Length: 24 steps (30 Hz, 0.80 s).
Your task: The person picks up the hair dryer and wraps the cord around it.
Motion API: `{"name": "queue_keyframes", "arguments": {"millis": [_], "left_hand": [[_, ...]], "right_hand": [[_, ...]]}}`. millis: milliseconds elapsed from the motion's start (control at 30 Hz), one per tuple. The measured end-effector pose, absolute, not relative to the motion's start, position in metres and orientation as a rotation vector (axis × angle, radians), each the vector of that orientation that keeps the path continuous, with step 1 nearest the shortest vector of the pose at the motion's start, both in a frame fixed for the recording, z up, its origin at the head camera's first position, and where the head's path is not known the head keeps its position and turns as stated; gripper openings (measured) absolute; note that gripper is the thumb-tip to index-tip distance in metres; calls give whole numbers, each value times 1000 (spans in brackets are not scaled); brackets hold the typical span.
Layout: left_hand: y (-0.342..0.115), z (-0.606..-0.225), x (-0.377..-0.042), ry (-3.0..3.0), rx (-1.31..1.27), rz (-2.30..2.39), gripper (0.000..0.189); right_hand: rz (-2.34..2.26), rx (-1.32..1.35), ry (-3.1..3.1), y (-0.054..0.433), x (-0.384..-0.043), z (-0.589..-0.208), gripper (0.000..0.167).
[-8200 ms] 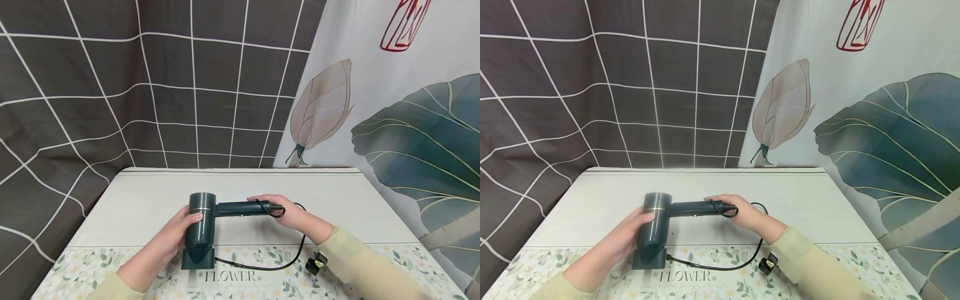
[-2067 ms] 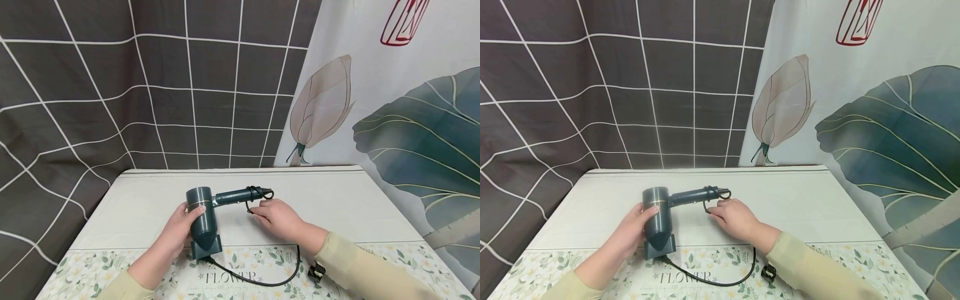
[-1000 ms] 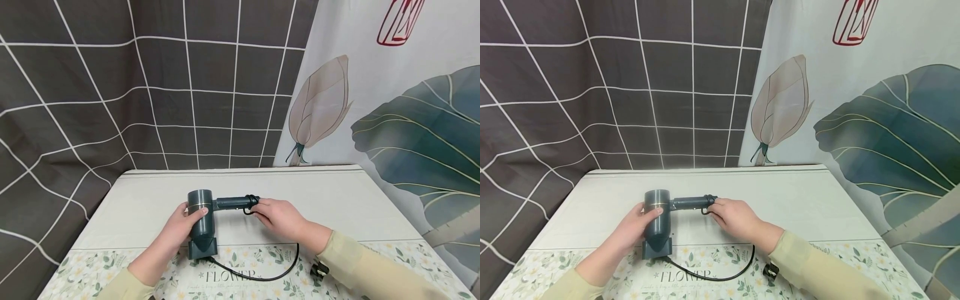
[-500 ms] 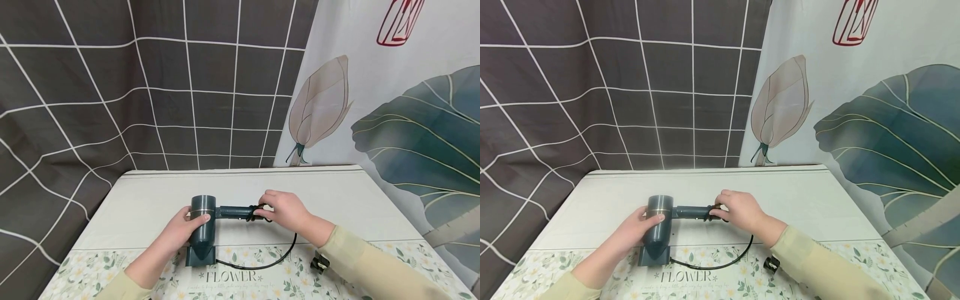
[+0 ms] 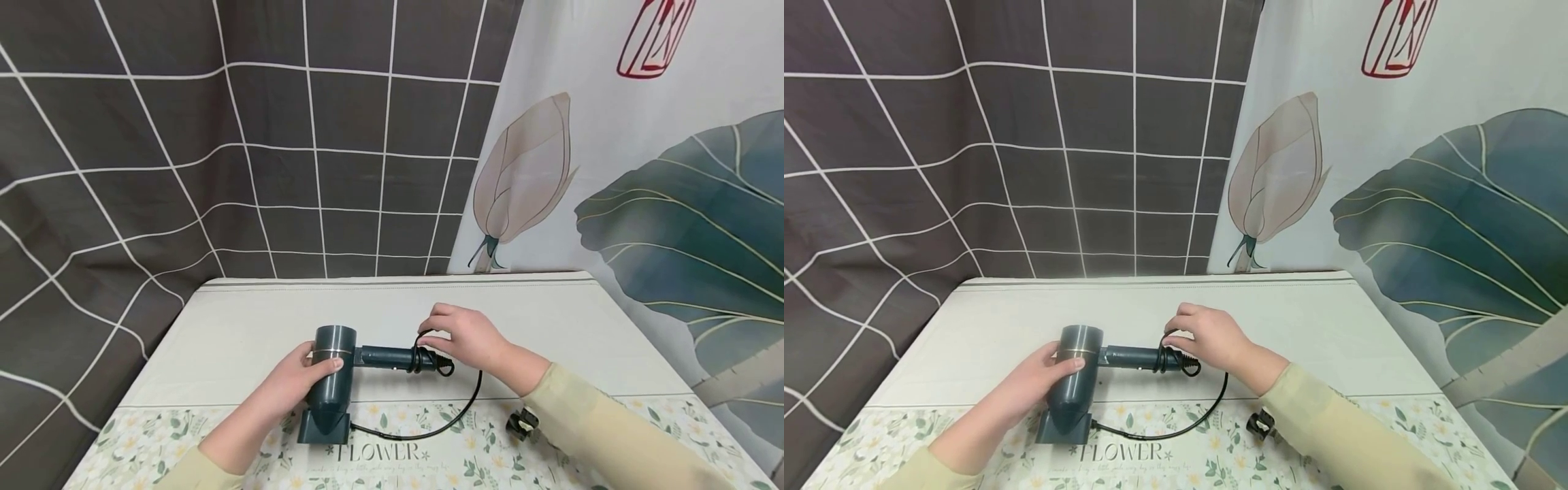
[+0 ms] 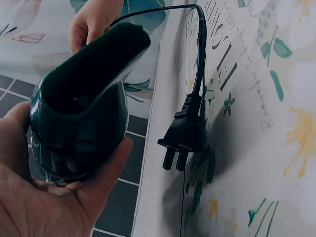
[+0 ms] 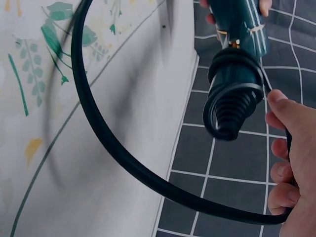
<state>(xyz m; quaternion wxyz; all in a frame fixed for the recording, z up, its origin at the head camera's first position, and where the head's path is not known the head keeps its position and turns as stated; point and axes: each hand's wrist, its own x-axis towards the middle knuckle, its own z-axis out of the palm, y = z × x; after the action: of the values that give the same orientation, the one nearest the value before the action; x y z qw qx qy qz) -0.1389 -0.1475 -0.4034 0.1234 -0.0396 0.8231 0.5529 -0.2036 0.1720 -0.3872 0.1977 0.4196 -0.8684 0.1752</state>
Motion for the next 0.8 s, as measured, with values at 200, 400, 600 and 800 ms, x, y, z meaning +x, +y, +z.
{"name": "queue_keyframes", "arguments": {"millis": [200, 400, 600, 800], "left_hand": [[-152, -402, -137, 2415, -55, 1576, 76], [-156, -403, -135, 2371, -18, 1565, 74], [-159, -402, -131, 2319, 41, 1574, 75], [-159, -399, -126, 2247, 97, 1595, 77]], "right_hand": [[514, 1257, -2410, 173, -207, -388, 13], [536, 1249, -2402, 172, -210, -387, 14], [533, 1178, -2436, 174, -218, -389, 15], [541, 1053, -2495, 177, -224, -391, 20]]}}
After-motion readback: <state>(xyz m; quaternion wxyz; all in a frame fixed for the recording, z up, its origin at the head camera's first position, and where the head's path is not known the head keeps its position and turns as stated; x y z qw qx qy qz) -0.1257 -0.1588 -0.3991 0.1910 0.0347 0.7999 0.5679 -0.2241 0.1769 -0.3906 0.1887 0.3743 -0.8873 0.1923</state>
